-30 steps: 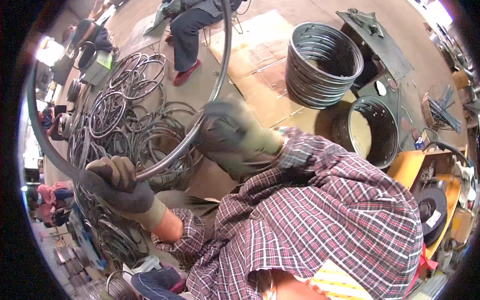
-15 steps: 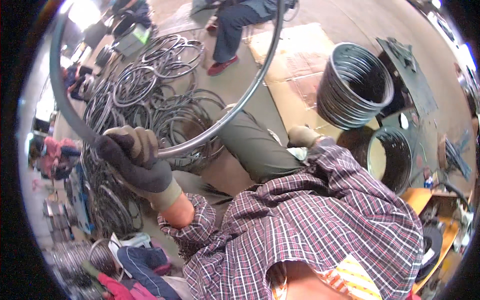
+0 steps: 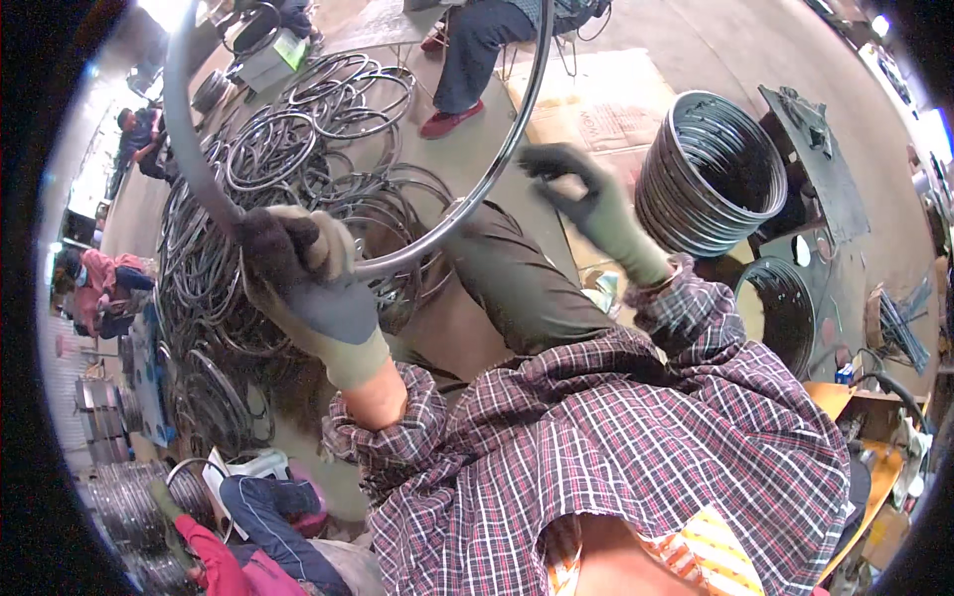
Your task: The worker is cleaning and wiping circular metal rings using a cloth dipped in a solvent bucket.
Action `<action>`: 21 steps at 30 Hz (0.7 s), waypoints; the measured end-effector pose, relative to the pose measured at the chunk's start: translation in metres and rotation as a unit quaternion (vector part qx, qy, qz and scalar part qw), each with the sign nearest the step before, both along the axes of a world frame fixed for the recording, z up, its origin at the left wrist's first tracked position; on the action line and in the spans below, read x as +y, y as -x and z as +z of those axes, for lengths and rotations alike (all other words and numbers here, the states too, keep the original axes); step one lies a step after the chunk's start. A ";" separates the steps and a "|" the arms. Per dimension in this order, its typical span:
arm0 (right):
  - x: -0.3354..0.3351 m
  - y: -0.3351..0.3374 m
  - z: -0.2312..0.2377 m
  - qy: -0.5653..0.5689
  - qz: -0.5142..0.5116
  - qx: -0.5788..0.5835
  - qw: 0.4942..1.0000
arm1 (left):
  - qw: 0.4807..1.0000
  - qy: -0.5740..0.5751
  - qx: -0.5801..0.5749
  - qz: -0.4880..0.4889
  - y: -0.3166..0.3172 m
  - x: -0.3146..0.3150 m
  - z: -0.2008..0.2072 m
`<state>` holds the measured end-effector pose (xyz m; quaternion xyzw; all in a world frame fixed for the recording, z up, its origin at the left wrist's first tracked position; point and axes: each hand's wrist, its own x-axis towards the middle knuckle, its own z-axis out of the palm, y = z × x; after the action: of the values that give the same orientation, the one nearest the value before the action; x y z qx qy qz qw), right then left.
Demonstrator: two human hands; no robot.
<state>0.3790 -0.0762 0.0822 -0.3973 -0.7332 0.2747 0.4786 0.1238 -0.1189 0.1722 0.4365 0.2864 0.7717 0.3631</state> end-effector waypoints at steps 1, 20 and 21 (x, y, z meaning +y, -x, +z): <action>-0.012 0.018 0.019 -0.119 0.027 -0.065 0.990 | 1.000 0.002 0.000 -0.003 -0.005 -0.002 0.000; 0.035 -0.051 -0.038 0.218 0.171 0.376 0.884 | 0.992 0.007 -0.094 -0.079 0.005 0.006 -0.026; 0.042 -0.058 -0.054 0.239 0.151 0.380 0.881 | 0.999 -0.023 0.011 0.029 0.011 0.006 -0.028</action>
<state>0.4369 -0.0346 0.0284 -0.2497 -0.4585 0.6400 0.5638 0.1130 -0.1130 0.1442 0.4446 0.2851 0.7833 0.3279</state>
